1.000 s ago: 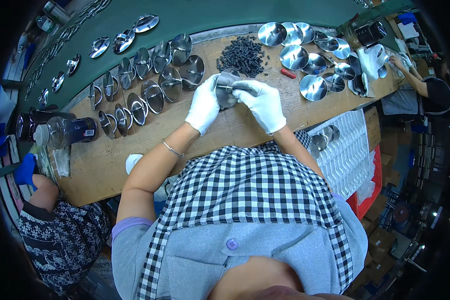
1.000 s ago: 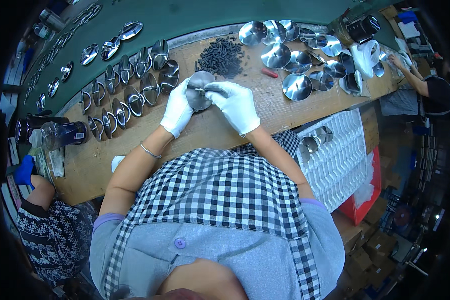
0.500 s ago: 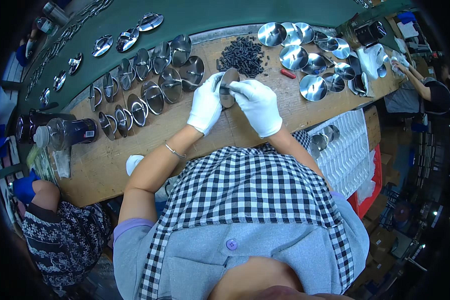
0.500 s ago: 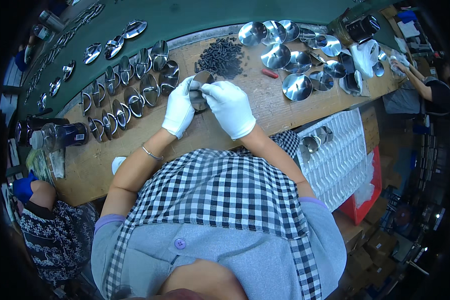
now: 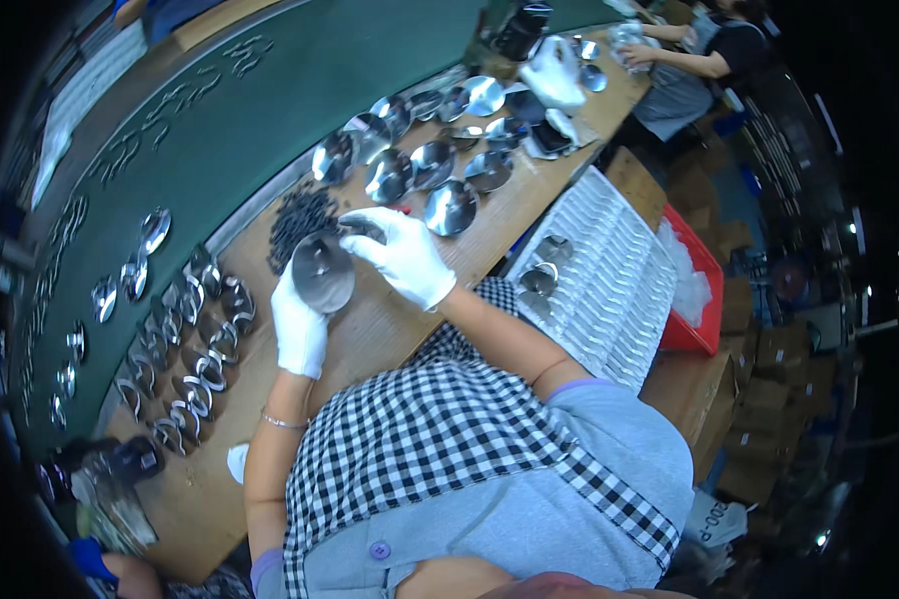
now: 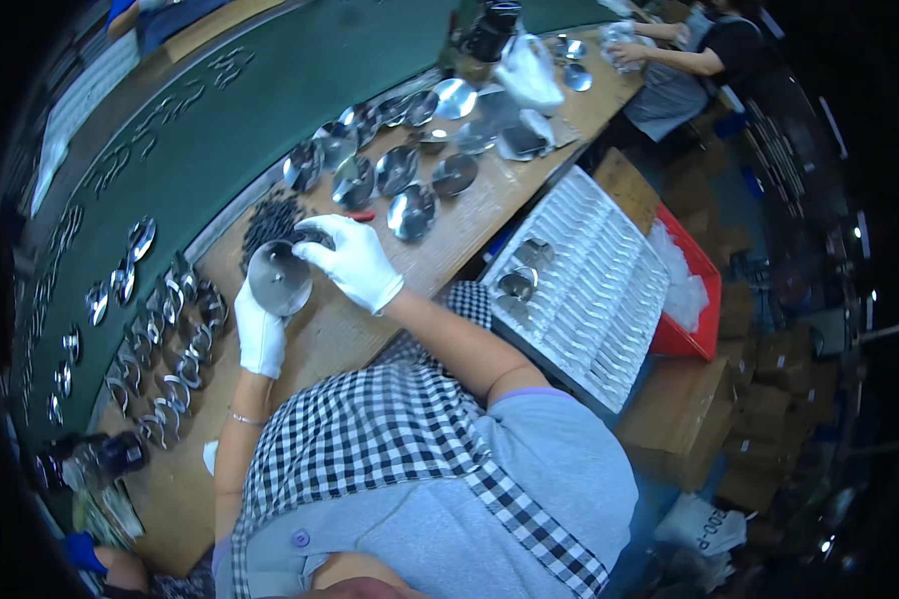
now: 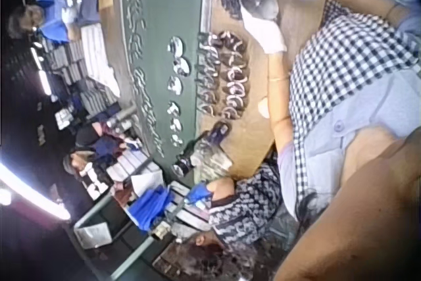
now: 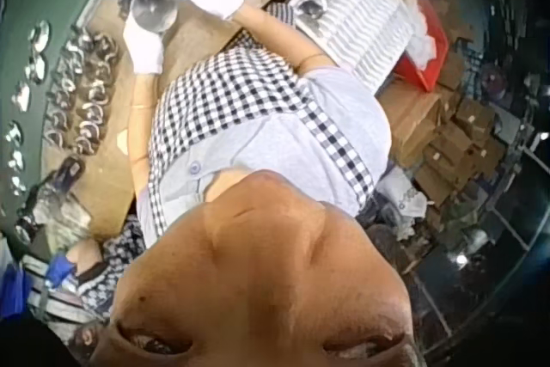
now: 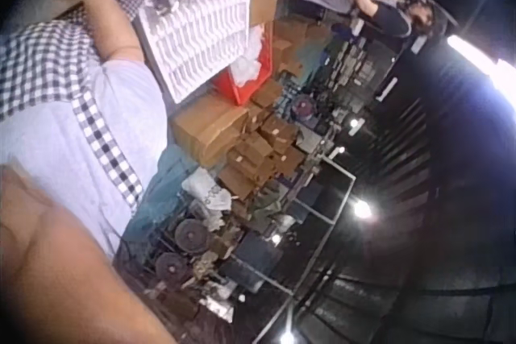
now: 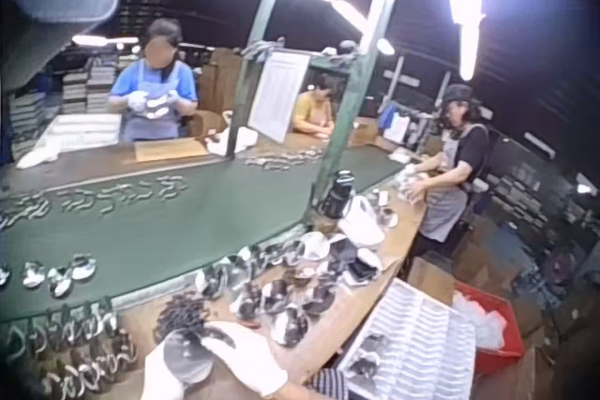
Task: The person assembles small metal components by hand, inserting pins into circular metal housings, then placing the completed assemblies into a plastic tray.
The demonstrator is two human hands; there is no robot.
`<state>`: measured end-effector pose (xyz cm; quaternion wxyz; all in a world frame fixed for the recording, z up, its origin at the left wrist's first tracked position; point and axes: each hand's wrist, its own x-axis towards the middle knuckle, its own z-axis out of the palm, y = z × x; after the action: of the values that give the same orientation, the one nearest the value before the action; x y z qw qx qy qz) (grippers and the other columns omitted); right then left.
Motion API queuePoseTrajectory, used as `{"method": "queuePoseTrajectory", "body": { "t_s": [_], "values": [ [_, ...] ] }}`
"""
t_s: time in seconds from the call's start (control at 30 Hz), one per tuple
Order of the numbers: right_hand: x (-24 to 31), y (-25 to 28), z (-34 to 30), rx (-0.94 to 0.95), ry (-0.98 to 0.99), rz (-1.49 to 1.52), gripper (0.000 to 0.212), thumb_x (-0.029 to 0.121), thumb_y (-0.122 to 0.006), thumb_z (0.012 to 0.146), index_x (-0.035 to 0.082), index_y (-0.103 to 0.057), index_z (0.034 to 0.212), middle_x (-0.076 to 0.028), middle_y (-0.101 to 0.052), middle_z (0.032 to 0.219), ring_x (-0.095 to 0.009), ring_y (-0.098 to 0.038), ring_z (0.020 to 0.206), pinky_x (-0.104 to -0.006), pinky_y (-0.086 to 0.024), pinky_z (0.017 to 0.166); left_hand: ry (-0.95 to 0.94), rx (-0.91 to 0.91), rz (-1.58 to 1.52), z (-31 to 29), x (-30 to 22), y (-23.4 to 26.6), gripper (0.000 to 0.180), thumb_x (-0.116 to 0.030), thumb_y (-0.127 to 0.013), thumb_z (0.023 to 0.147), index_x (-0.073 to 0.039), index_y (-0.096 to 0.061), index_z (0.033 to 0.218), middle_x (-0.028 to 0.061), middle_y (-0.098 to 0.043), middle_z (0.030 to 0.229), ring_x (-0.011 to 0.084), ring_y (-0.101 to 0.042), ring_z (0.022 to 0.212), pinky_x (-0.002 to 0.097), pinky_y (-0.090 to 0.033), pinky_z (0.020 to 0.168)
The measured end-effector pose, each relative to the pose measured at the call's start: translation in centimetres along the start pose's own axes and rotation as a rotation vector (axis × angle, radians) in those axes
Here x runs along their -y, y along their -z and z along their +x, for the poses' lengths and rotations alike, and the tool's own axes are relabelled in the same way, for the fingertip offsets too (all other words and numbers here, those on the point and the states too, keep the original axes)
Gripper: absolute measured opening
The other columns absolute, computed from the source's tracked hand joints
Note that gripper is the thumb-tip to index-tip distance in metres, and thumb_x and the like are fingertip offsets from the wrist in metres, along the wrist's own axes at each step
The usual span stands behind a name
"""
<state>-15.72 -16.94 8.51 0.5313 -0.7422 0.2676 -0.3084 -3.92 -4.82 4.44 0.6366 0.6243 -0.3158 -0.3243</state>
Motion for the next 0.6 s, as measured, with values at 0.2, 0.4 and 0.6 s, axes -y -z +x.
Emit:
{"method": "queuePoseTrajectory", "body": {
  "t_s": [0.2, 0.4, 0.6],
  "values": [
    [-0.6, -0.2, -0.5, 0.241, -0.405, 0.182, 0.027, 0.022, -0.063, 0.088, -0.001, -0.061, 0.102, -0.008, -0.065, 0.078, -0.012, -0.060, 0.058, -0.0245, -0.045, 0.047, 0.064, -0.064, -0.164, 0.6, 1.3, -0.5, 0.034, -0.009, -0.049, 0.094, 0.000, -0.054, 0.126, 0.0068, -0.062, 0.113, 0.0132, -0.057, 0.103, 0.0272, -0.046, 0.090],
    [-0.6, -1.1, 0.5, 0.337, -0.401, 0.257, 0.023, 0.018, -0.060, 0.089, -0.003, -0.058, 0.098, -0.009, -0.064, 0.075, -0.013, -0.061, 0.056, -0.0244, -0.046, 0.045, 0.011, -0.082, -0.038, 1.1, 2.5, 1.4, 0.027, -0.007, -0.057, 0.089, 0.000, -0.060, 0.115, 0.0051, -0.065, 0.103, 0.0118, -0.059, 0.092, 0.0269, -0.049, 0.080],
    [0.3, -1.6, 2.5, 0.430, -0.359, 0.197, 0.021, 0.018, -0.059, 0.088, -0.002, -0.059, 0.093, -0.009, -0.063, 0.073, -0.013, -0.060, 0.054, -0.0239, -0.046, 0.045, 0.010, -0.042, -0.104, 1.0, 1.0, 2.5, 0.016, -0.012, -0.058, 0.089, -0.004, -0.064, 0.102, 0.0003, -0.065, 0.091, 0.0080, -0.057, 0.079, 0.0244, -0.048, 0.067]
  ]
}}
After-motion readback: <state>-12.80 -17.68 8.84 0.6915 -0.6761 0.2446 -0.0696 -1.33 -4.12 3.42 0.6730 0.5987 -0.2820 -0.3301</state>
